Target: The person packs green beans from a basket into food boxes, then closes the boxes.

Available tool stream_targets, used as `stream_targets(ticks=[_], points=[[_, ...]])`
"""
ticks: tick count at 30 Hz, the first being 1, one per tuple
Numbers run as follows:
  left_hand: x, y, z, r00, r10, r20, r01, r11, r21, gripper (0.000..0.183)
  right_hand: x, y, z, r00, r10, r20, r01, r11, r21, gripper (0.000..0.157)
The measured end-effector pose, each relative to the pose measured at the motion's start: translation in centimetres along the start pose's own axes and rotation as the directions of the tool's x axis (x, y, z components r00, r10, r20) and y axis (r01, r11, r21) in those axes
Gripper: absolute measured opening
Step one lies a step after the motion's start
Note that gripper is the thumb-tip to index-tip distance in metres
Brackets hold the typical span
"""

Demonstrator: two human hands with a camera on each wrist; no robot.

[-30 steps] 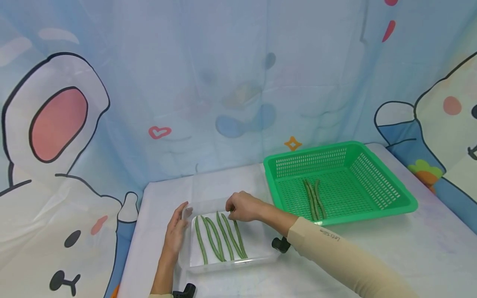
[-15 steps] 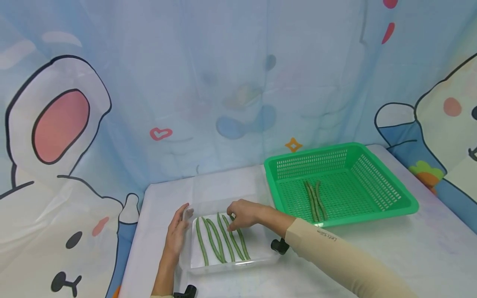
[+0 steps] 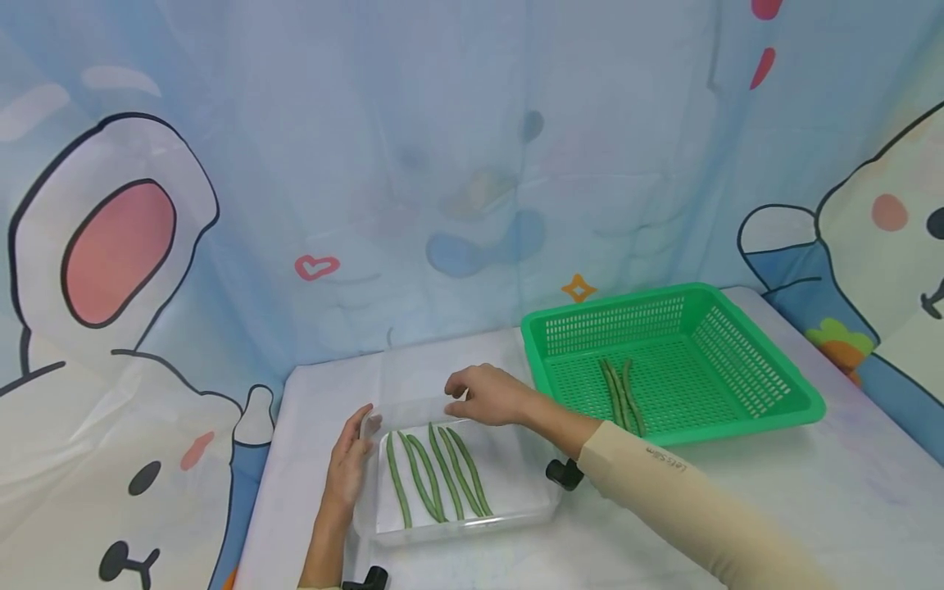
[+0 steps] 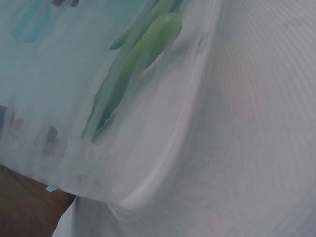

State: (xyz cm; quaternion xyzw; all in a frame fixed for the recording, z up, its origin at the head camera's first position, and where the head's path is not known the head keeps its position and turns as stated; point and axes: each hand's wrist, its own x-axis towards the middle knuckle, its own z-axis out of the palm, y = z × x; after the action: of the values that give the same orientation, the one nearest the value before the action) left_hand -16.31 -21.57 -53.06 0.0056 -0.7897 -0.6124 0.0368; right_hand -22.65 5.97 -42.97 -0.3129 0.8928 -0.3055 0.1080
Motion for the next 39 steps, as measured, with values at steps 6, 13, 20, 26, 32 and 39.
stream_targets(ticks=[6, 13, 20, 26, 32, 39], points=[[0.0, -0.1, 0.0, 1.0, 0.009, -0.004, -0.01, 1.0, -0.008, 0.055, -0.5, 0.6, -1.9, 0.989, -0.016, -0.146, 0.013, 1.0, -0.019, 0.03], [0.0, 0.0, 0.0, 1.0, 0.013, 0.015, -0.013, 1.0, -0.02, 0.054, -1.0, 2.1, -3.9, 0.958, 0.043, -0.282, -0.037, 0.999, 0.026, 0.026], [0.0, 0.1, 0.1, 1.0, 0.006, 0.018, -0.006, 1.0, -0.018, 0.054, -1.2, 3.7, -5.7, 0.931, 0.115, -0.346, -0.105, 0.993, 0.048, 0.025], [0.0, 0.1, 0.1, 1.0, -0.002, 0.011, 0.002, 1.0, 0.002, 0.055, -1.6, 5.3, -6.8, 0.916, 0.144, -0.375, -0.135, 0.99, 0.049, 0.018], [-0.4, 1.8, -0.1, 0.999, -0.022, 0.032, 0.022, 1.0, 0.0, 0.056, -2.0, 7.8, -7.4, 0.883, 0.182, -0.433, -0.166, 0.983, 0.074, 0.018], [-1.2, 3.5, 0.1, 1.0, -0.01, 0.03, 0.01, 1.0, 0.018, 0.055, -2.6, 10.4, -8.0, 0.879, 0.232, -0.417, -0.245, 0.969, 0.023, 0.022]])
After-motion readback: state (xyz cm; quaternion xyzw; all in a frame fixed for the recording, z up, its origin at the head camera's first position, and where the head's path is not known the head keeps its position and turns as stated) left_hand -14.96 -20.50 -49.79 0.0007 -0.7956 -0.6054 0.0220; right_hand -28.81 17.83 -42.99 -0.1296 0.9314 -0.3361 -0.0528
